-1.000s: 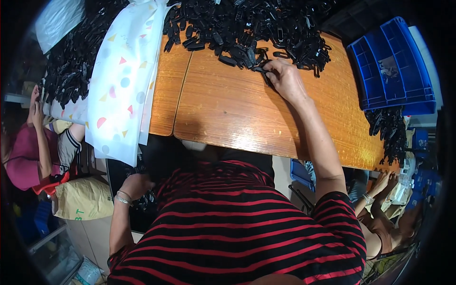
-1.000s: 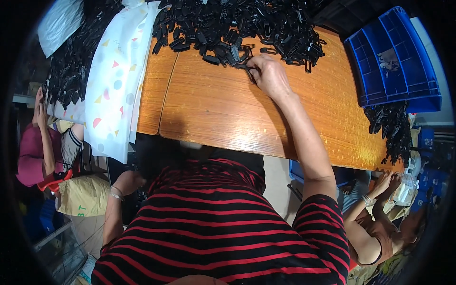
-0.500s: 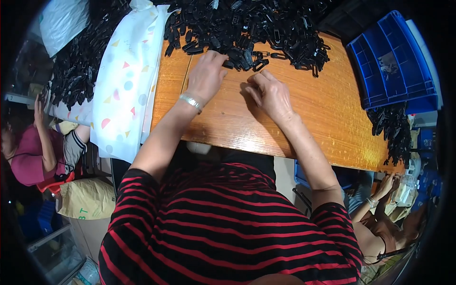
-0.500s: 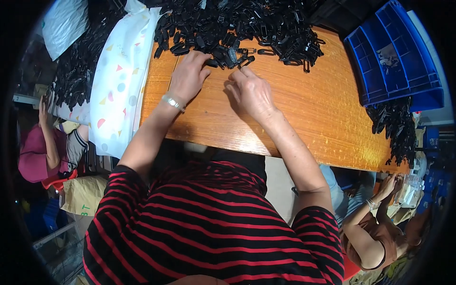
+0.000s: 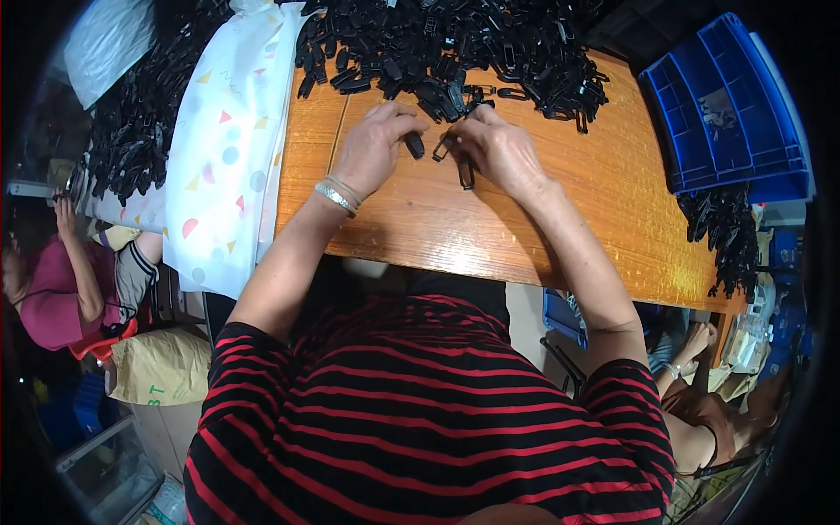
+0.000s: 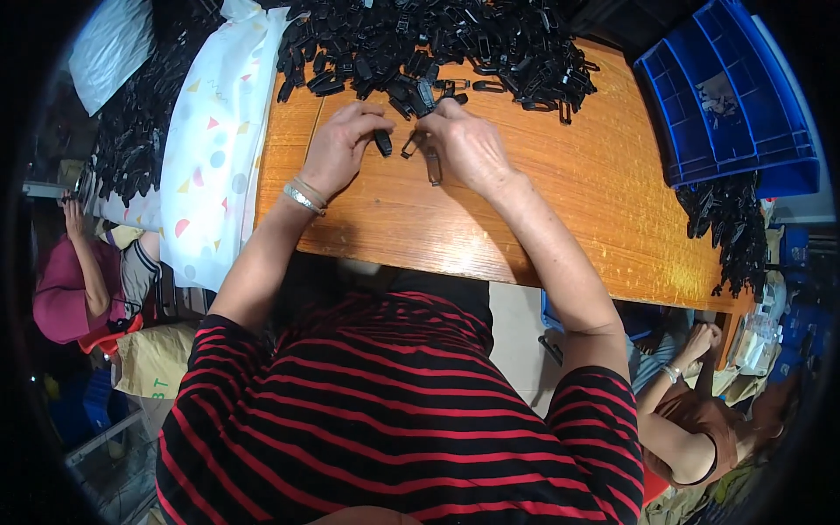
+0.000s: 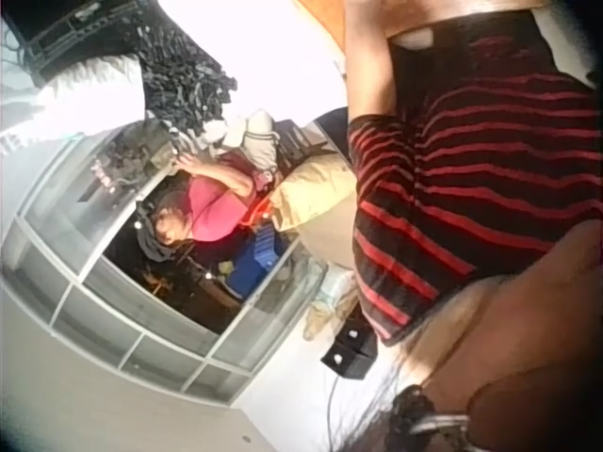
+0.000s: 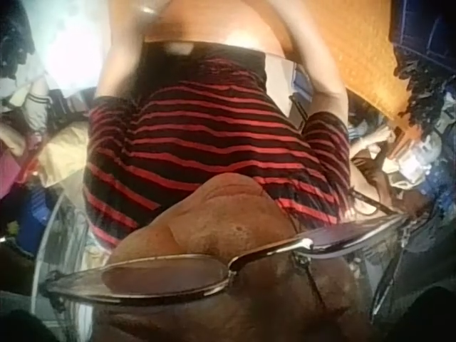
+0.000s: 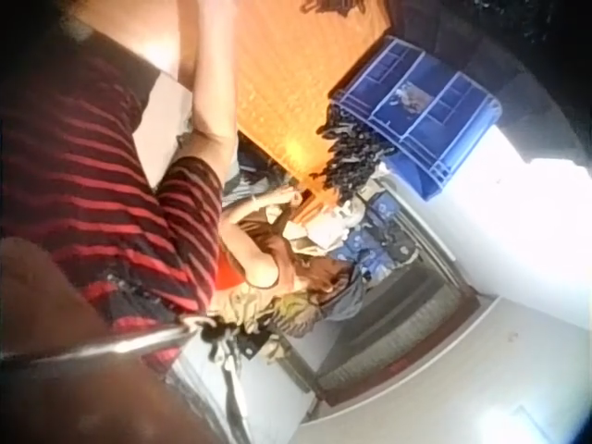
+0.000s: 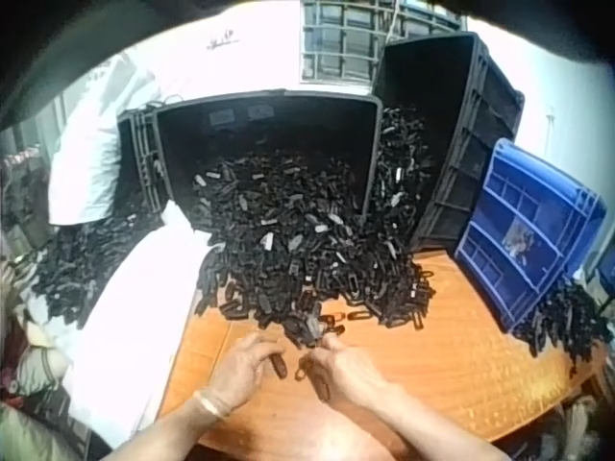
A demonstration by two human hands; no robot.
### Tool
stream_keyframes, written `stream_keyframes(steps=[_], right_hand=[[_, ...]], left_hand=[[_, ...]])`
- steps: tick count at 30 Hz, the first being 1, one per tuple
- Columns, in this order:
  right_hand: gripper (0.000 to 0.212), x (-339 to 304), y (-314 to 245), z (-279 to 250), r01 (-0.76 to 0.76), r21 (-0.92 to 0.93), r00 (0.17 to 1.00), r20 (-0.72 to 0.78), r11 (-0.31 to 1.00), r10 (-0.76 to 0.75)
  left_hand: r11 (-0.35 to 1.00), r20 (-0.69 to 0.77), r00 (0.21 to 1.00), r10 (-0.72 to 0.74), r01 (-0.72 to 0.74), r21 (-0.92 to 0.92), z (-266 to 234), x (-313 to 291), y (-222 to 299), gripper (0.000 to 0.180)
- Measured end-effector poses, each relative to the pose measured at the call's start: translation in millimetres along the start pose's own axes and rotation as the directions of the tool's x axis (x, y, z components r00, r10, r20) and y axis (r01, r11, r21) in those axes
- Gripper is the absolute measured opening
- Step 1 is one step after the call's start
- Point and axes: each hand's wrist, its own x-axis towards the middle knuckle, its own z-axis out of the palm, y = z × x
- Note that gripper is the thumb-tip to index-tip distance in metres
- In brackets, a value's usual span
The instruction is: The recorder is manually assembling black plastic buckles by snapping two matching parts together.
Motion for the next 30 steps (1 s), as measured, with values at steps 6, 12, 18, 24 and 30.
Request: stream_keyframes(steps=[6, 12, 18, 24, 30], right_hand=[[0.021, 9, -12, 8, 0.031, -0.141, 0.994, 0.108, 0.990, -0.016], [0.023, 5, -3, 4, 0.061, -0.150, 0.997, 0.059, 0.987, -0.052], [0.025, 2, -13, -7, -0.196, 0.257, 0.975, 0.152, 0.946, 0.161], [0.022, -11, -27, 10, -0.127, 0.191, 0.947, 0.316, 0.973, 0.062], [0.019, -17, -32, 18, -0.033, -0.011, 0.995, 0.097, 0.999, 0.034]], left_hand=[[0.924, -0.103, 0.918, -0.383, 0.382, -0.028, 15, -9, 19, 0.020], [0.864, 0.013, 0.865, -0.501, 0.500, 0.047, 19, 2, 24, 0.028], [0.887, 0.078, 0.883, -0.462, 0.459, 0.058, 15, 1, 34, 0.022], [0.925, 0.026, 0.926, -0.377, 0.375, 0.061, 12, -15, 28, 0.017], [0.606, 0.146, 0.798, -0.585, 0.549, -0.576, 7, -27, 20, 0.026]])
